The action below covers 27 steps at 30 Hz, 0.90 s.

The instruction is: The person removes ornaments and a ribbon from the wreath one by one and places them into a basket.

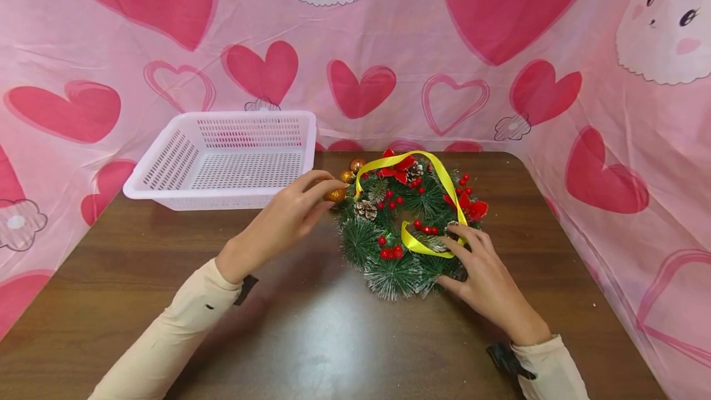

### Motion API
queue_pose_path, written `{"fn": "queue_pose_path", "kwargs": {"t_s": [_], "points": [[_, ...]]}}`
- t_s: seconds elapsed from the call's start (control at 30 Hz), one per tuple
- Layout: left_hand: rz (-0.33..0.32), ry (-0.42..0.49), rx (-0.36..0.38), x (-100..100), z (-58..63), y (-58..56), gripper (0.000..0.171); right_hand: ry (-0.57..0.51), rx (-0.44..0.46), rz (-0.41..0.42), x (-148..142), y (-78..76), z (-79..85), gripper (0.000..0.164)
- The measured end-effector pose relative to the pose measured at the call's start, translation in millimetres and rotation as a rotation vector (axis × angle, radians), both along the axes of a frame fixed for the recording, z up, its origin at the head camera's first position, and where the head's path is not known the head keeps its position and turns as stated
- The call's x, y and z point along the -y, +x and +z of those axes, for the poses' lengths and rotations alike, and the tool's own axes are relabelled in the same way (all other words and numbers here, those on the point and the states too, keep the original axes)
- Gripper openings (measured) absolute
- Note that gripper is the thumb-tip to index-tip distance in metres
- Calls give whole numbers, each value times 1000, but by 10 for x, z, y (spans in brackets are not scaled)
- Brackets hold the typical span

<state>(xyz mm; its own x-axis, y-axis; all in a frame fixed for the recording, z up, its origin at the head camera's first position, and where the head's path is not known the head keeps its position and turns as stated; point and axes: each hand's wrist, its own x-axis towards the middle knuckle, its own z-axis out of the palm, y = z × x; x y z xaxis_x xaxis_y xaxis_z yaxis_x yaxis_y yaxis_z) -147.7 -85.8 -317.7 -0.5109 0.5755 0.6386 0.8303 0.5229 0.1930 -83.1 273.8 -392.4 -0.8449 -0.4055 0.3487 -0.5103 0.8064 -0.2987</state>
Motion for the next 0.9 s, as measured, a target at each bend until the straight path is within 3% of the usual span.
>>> {"fn": "queue_pose_path", "kwargs": {"t_s": [0.9], "points": [[167, 140, 30, 544, 237, -236, 32, -2, -23, 5, 7, 9, 3, 70]]}}
